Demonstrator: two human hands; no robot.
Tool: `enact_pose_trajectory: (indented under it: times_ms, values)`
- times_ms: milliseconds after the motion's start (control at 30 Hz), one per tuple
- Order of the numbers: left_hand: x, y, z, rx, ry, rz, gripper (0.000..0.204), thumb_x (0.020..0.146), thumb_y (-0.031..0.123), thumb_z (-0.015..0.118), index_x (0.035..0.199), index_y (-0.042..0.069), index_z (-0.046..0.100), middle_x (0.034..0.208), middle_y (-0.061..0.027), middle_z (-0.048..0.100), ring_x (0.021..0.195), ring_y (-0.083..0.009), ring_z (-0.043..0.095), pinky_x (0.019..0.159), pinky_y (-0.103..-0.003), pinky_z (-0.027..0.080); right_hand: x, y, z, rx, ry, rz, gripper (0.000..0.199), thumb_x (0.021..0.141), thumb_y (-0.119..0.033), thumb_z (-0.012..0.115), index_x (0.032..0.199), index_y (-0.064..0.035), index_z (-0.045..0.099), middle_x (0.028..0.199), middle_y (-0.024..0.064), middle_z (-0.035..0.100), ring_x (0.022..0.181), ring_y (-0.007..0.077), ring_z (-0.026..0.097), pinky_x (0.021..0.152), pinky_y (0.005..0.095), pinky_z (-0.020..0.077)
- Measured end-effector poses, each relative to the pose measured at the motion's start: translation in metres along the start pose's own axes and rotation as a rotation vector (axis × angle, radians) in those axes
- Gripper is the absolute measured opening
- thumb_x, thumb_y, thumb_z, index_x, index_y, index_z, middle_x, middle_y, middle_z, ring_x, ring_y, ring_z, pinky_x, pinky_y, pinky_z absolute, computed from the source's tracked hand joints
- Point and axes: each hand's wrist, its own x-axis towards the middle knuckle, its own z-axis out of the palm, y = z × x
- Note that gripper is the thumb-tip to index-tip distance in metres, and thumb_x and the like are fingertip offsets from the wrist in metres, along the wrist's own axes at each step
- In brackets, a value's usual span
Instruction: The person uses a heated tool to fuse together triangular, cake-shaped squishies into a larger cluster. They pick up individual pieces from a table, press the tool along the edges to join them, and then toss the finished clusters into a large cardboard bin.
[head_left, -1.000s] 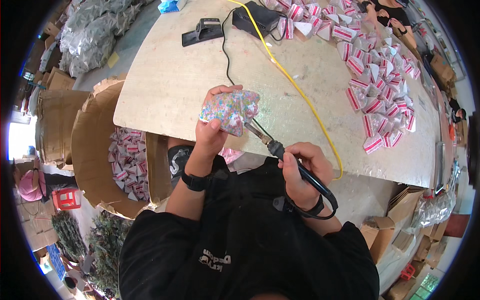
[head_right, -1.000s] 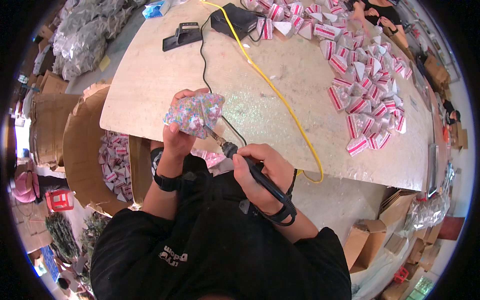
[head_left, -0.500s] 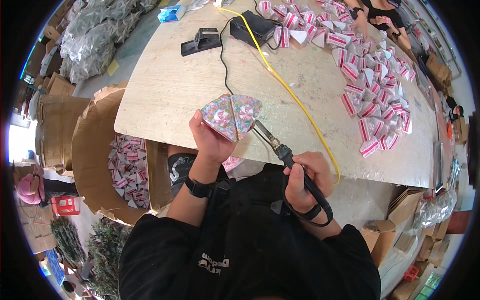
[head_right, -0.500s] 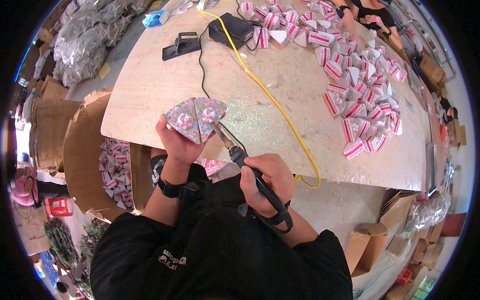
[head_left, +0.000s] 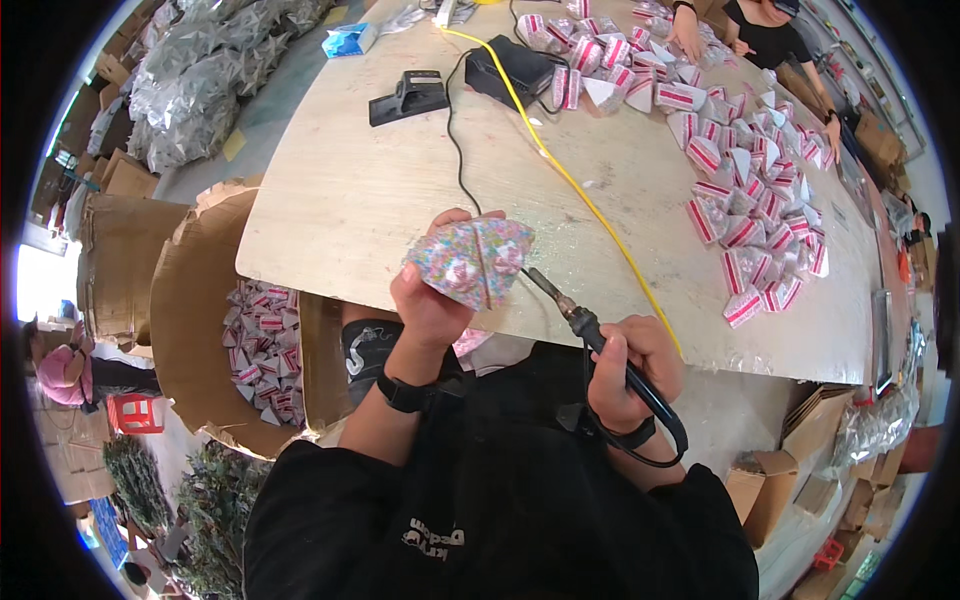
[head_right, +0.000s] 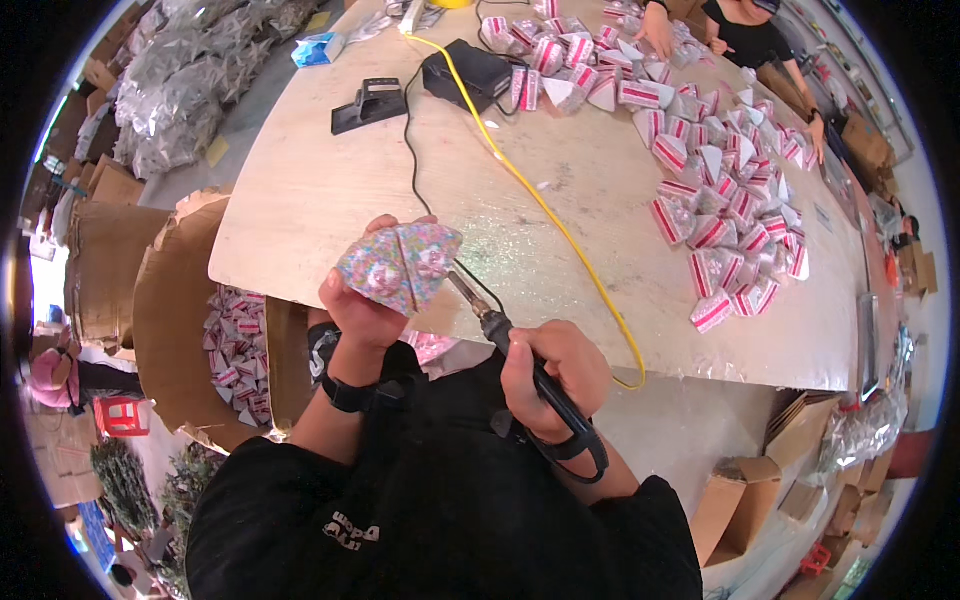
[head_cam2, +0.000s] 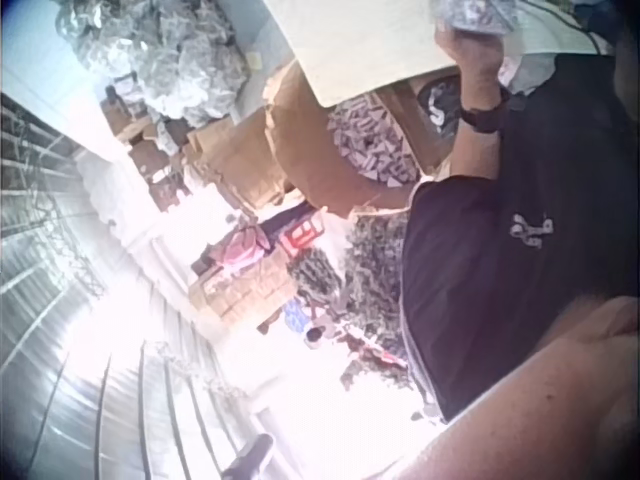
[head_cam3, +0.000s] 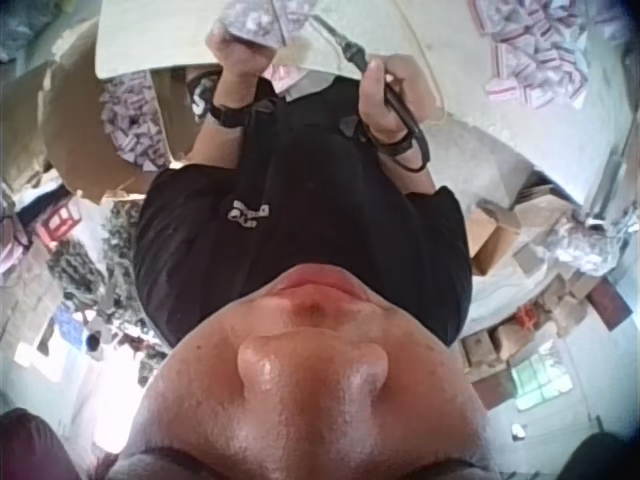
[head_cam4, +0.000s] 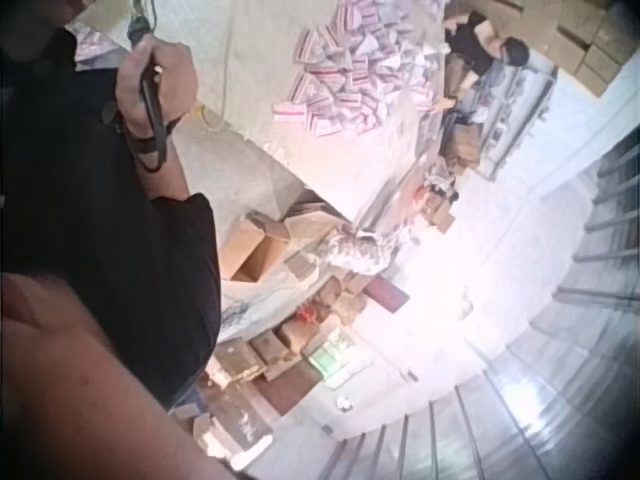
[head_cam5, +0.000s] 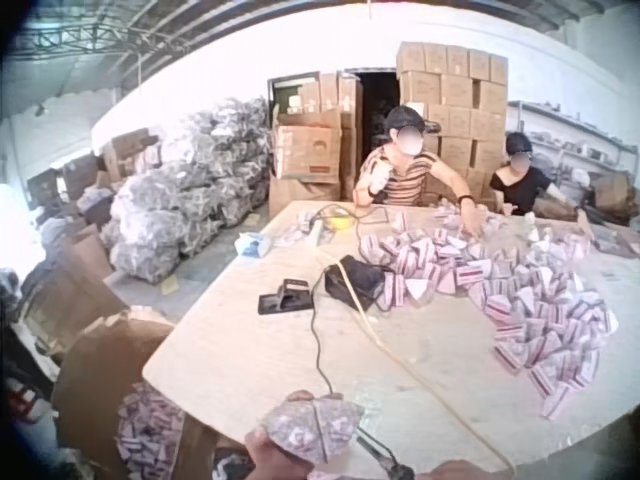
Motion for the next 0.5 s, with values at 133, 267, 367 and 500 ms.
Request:
enact_pose_trajectory:
  times_ms: [133,267,367,500]
  values:
    - [-0.0001,0.0032,0.0045,-0.003,-0.035,-0.018,0.089,0.073,0.059,0.071,0.137,0.004,0.045,0.143,-0.0287,0.047,0.131,-0.0414,0.051,0.111,-0.051,0.043,0.0009,0.0009,0.0001,0.014,0.0,-0.011,0.007,0.08,-0.002,0.071,0.08,-0.0004,0.064,0.064,0.0094,0.06,0.049,0.0171,0.051,0.046,0.0274,0.0346]
    - [0.0017,0.0068,0.0071,-0.003,-0.036,-0.033,0.087,0.07,0.054,0.076,0.135,0.005,0.044,0.142,-0.0266,0.047,0.13,-0.0407,0.052,0.109,-0.051,0.044,0.003,0.0015,0.0015,0.02,-0.002,-0.01,0.007,0.079,-0.001,0.071,0.08,0.0,0.064,0.063,0.0097,0.061,0.048,0.0168,0.052,0.045,0.0273,0.0341]
    - [0.0009,0.0062,0.0072,0.012,-0.035,-0.012,0.086,0.071,0.053,0.076,0.136,0.005,0.044,0.142,-0.0262,0.047,0.13,-0.041,0.052,0.109,-0.052,0.044,0.0056,0.0013,0.0035,0.033,-0.011,-0.019,0.008,0.079,0.0,0.071,0.08,0.0,0.064,0.063,0.0101,0.061,0.048,0.0169,0.052,0.044,0.0276,0.0338]
    - [0.0028,0.004,0.0005,0.027,-0.046,0.002,0.087,0.071,0.051,0.077,0.136,0.004,0.043,0.142,-0.0251,0.046,0.13,-0.0405,0.052,0.109,-0.052,0.044,0.0055,0.0015,0.0028,0.045,-0.004,0.003,0.008,0.079,0.001,0.072,0.079,-0.0002,0.064,0.062,0.0099,0.061,0.047,0.0182,0.053,0.044,0.0285,0.0337]
